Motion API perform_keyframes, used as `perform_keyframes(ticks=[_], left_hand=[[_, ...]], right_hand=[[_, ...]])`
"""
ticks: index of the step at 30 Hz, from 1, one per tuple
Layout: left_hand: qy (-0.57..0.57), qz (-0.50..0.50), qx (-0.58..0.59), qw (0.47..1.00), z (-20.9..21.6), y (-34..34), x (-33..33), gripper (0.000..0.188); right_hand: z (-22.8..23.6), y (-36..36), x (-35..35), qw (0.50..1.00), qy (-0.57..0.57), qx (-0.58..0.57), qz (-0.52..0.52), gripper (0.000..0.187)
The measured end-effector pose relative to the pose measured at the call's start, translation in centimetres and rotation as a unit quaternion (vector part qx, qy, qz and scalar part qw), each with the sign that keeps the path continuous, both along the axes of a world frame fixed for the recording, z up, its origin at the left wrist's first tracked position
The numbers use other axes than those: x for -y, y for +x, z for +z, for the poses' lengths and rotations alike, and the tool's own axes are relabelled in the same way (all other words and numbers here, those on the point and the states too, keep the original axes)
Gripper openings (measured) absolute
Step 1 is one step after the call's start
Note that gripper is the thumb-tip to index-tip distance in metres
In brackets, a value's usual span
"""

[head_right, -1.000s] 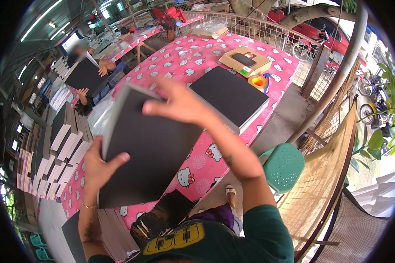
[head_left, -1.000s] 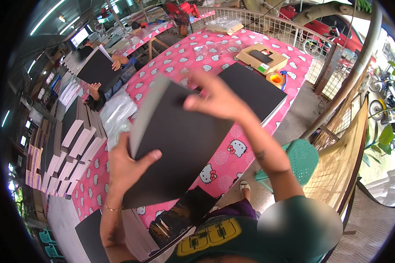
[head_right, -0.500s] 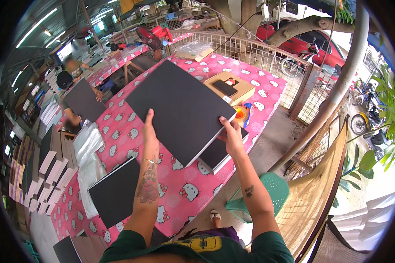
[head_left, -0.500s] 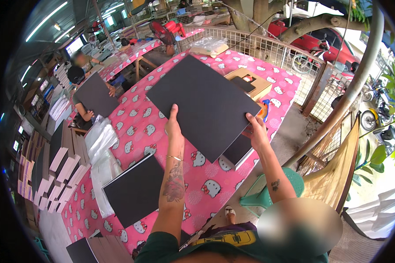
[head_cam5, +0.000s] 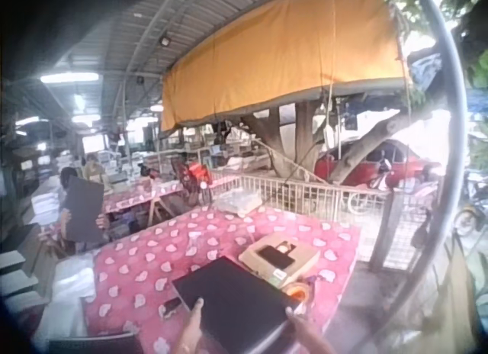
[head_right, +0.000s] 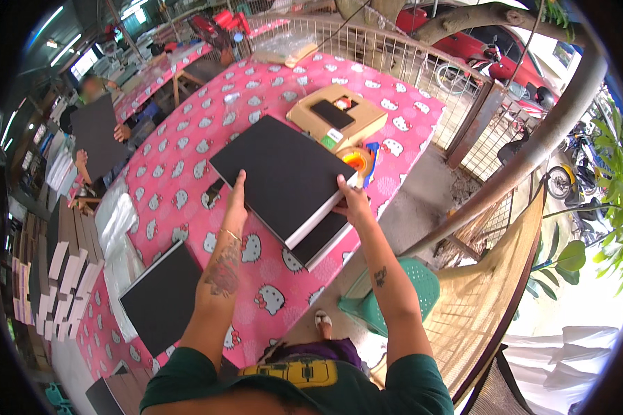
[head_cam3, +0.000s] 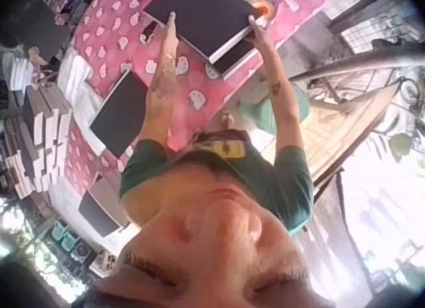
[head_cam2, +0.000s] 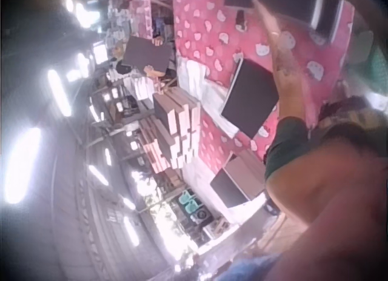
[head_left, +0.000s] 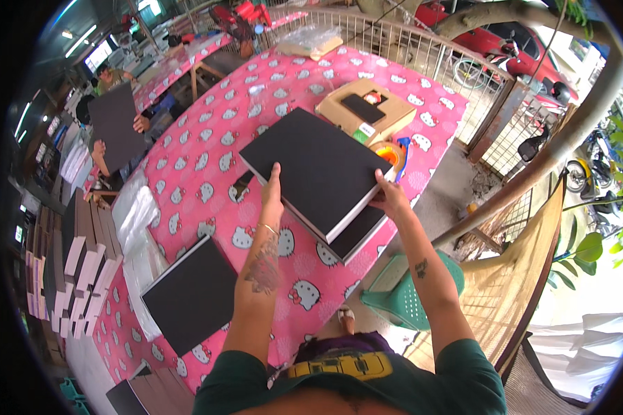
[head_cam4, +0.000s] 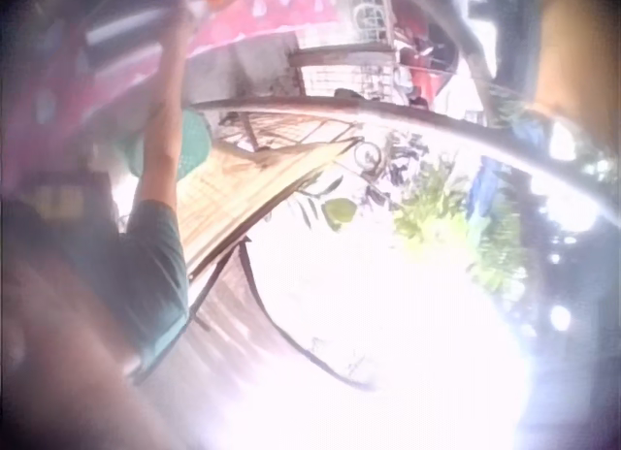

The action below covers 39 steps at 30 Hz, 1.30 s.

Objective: The person stacks black illustration boards into a pile, aligns the edges by hand, and carries the stack to place it onto a wooden pallet on the floor.

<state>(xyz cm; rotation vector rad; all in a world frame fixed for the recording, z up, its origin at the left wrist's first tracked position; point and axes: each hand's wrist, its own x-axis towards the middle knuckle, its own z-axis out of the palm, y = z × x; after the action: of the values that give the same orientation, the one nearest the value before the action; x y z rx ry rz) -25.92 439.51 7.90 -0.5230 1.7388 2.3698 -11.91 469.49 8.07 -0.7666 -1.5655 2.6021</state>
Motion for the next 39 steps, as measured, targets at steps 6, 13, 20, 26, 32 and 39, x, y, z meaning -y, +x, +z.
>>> perform_keyframes(ticks=[6, 13, 20, 26, 32, 39], left_hand=[[-0.169, 0.020, -0.027, 0.985, 3.4, 4.8, 3.5, 0.096], [0.112, -0.079, 0.089, 0.987, -0.6, 11.8, -2.1, 0.083], [0.124, -0.093, 0.050, 0.987, -0.9, 12.2, -1.8, 0.083], [0.124, -0.123, 0.035, 0.984, -1.3, 9.1, -5.4, 0.090], [0.093, -0.145, 0.006, 0.985, -0.9, 7.7, -4.9, 0.105], [-0.320, -0.138, -0.148, 0.926, -2.1, 19.7, 5.2, 0.091]], right_hand=[[4.2, 4.8, 0.9, 0.994, 0.028, 0.010, -0.104, 0.093], [-3.3, 8.3, 2.2, 0.993, -0.068, 0.047, -0.086, 0.124], [-4.4, 6.8, 3.4, 0.994, 0.030, 0.007, -0.105, 0.071], [-8.0, 3.5, -2.2, 0.990, 0.072, 0.032, -0.120, 0.085], [-9.3, -0.4, -4.2, 0.993, 0.064, 0.000, -0.098, 0.066], [-13.0, 7.6, 2.0, 0.943, 0.230, -0.105, -0.216, 0.036]])
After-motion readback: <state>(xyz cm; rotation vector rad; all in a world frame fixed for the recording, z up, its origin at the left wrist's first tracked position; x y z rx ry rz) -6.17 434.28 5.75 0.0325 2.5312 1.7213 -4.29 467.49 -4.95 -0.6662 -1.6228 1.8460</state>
